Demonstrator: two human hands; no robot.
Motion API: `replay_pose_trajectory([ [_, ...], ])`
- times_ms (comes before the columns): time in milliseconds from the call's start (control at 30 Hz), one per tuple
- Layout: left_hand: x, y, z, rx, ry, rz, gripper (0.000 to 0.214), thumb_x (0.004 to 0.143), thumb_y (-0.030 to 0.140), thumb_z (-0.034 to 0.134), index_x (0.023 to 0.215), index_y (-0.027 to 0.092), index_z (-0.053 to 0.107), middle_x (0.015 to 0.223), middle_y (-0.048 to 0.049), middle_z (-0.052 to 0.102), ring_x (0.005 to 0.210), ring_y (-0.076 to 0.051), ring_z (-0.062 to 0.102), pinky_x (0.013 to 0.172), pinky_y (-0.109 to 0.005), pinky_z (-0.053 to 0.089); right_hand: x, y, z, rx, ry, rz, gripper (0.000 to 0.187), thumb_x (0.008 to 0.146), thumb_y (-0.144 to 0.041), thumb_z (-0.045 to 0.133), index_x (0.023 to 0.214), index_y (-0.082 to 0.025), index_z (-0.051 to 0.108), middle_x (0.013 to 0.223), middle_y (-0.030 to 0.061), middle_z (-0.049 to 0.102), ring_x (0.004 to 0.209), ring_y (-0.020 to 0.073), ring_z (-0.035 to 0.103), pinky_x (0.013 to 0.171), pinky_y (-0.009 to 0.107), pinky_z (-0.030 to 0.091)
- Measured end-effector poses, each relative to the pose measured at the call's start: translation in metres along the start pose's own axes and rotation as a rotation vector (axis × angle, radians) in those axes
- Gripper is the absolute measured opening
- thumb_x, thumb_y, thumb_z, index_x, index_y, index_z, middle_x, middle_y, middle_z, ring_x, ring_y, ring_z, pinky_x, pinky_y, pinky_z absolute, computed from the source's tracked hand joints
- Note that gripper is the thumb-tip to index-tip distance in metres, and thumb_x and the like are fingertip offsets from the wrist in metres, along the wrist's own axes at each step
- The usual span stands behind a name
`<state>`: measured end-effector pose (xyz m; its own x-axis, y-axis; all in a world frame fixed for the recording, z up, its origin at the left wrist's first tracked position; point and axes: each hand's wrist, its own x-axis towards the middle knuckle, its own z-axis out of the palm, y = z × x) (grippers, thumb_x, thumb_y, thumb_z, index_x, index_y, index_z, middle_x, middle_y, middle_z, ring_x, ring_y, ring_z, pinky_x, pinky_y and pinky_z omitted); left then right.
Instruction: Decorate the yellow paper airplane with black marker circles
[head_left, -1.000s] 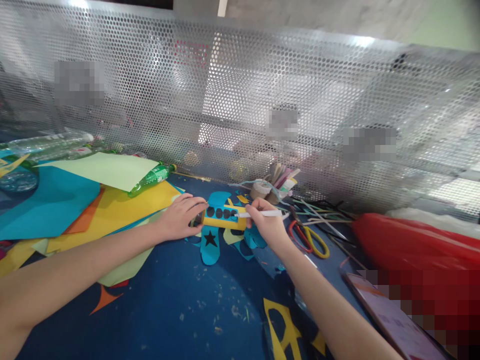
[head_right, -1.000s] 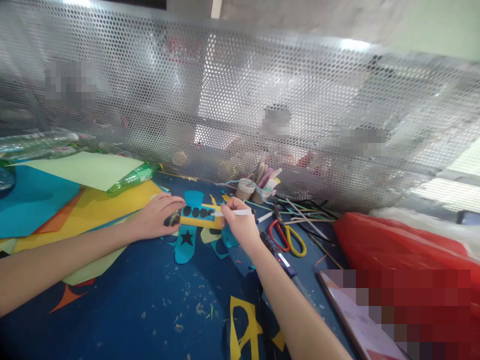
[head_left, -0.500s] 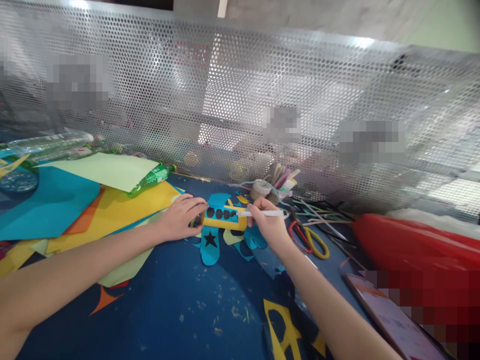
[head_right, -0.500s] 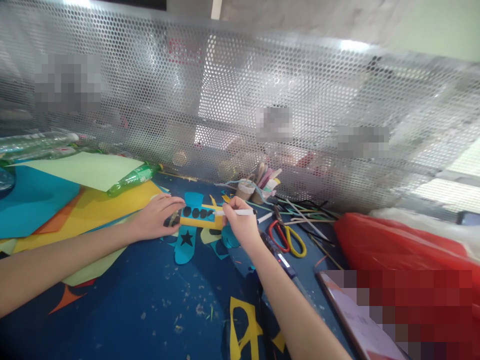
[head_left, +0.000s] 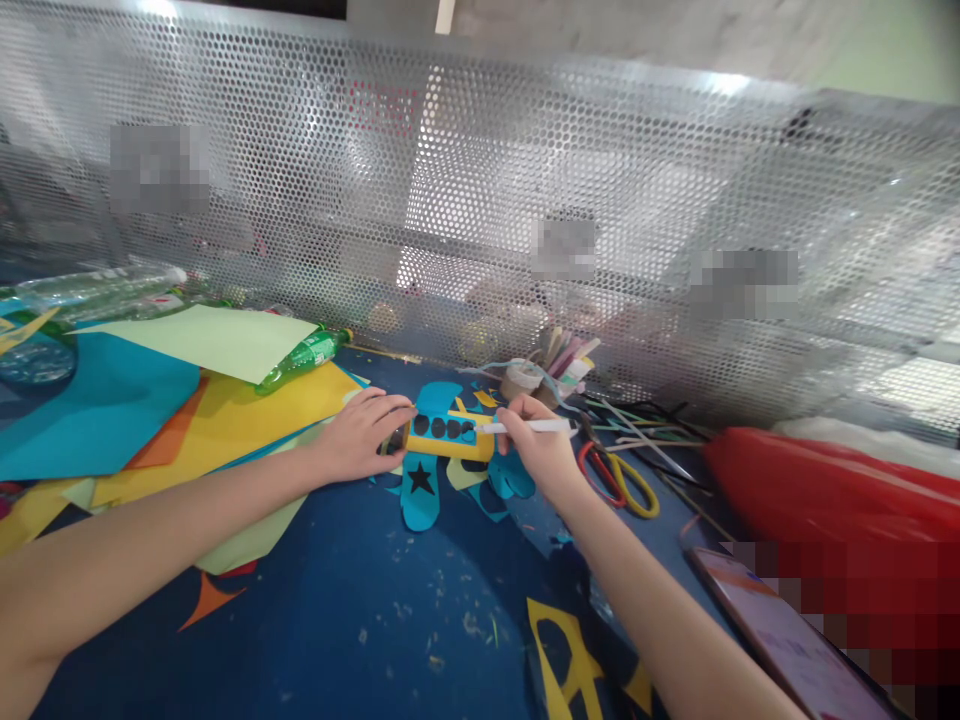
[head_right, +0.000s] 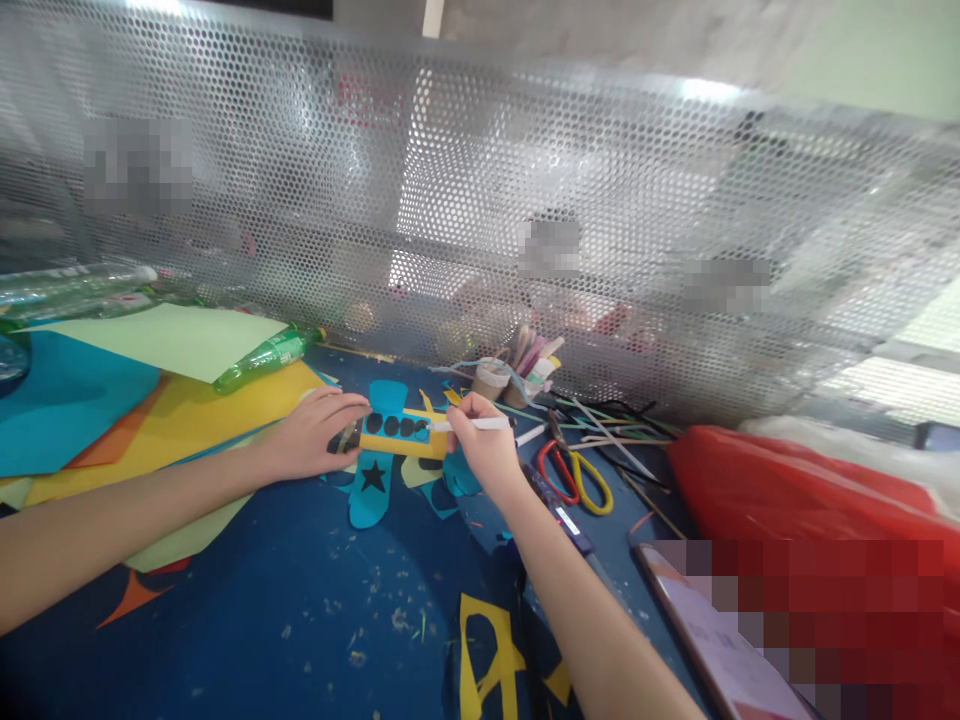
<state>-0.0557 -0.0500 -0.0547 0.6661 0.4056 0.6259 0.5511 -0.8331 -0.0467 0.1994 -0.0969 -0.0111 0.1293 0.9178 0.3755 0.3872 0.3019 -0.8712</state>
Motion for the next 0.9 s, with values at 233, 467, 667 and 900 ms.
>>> replay_pose_trajectory([
  [233, -0.0006, 0.0004, -0.0007, 0.0, 0.005, 0.0, 0.041, 0.083, 0.031, 0.056, 0.121, 0.017, 0.056, 0.125, -0.0086, 0.06, 0.114, -0.025, 0.055, 0.108, -0.043, 0.034, 0.001, -0.0002, -0.0009, -0.02, 0.014, 0.0, 0.025, 0.076, -0.03, 0.056, 0.056, -0.026, 0.042, 0.039, -0.0057, 0.051, 0.041, 0.0129, 0.039, 0.047, 0.028, 0.03],
  [467, -0.0004, 0.0008, -0.0013, 0.01, 0.001, 0.001, 0.04, 0.083, 0.03, 0.055, 0.121, 0.017, 0.056, 0.125, -0.0087, 0.061, 0.114, -0.024, 0.055, 0.109, -0.042, 0.033, 0.0011, -0.0003, -0.0009, -0.015, 0.008, -0.004, 0.025, 0.075, -0.029, 0.055, 0.056, -0.025, 0.041, 0.038, -0.0058, 0.051, 0.041, 0.0119, 0.037, 0.047, 0.027, 0.03],
  [667, 0.0001, 0.0007, -0.0019, -0.005, -0.009, 0.0, 0.04, 0.083, 0.03, 0.055, 0.122, 0.018, 0.055, 0.125, -0.0083, 0.06, 0.115, -0.024, 0.054, 0.108, -0.043, 0.034, 0.0012, 0.0007, -0.0012, 0.008, -0.001, -0.011, 0.025, 0.075, -0.03, 0.056, 0.055, -0.025, 0.041, 0.038, -0.006, 0.05, 0.041, 0.0116, 0.038, 0.047, 0.026, 0.03],
  [900, 0.0004, 0.0011, -0.0022, -0.008, 0.001, 0.001, 0.04, 0.083, 0.03, 0.054, 0.121, 0.019, 0.055, 0.124, -0.0084, 0.06, 0.114, -0.025, 0.055, 0.107, -0.045, 0.035, 0.0008, 0.0004, -0.0017, 0.009, 0.001, 0.002, 0.024, 0.074, -0.027, 0.056, 0.055, -0.025, 0.042, 0.038, -0.0059, 0.051, 0.04, 0.0116, 0.037, 0.046, 0.026, 0.028],
])
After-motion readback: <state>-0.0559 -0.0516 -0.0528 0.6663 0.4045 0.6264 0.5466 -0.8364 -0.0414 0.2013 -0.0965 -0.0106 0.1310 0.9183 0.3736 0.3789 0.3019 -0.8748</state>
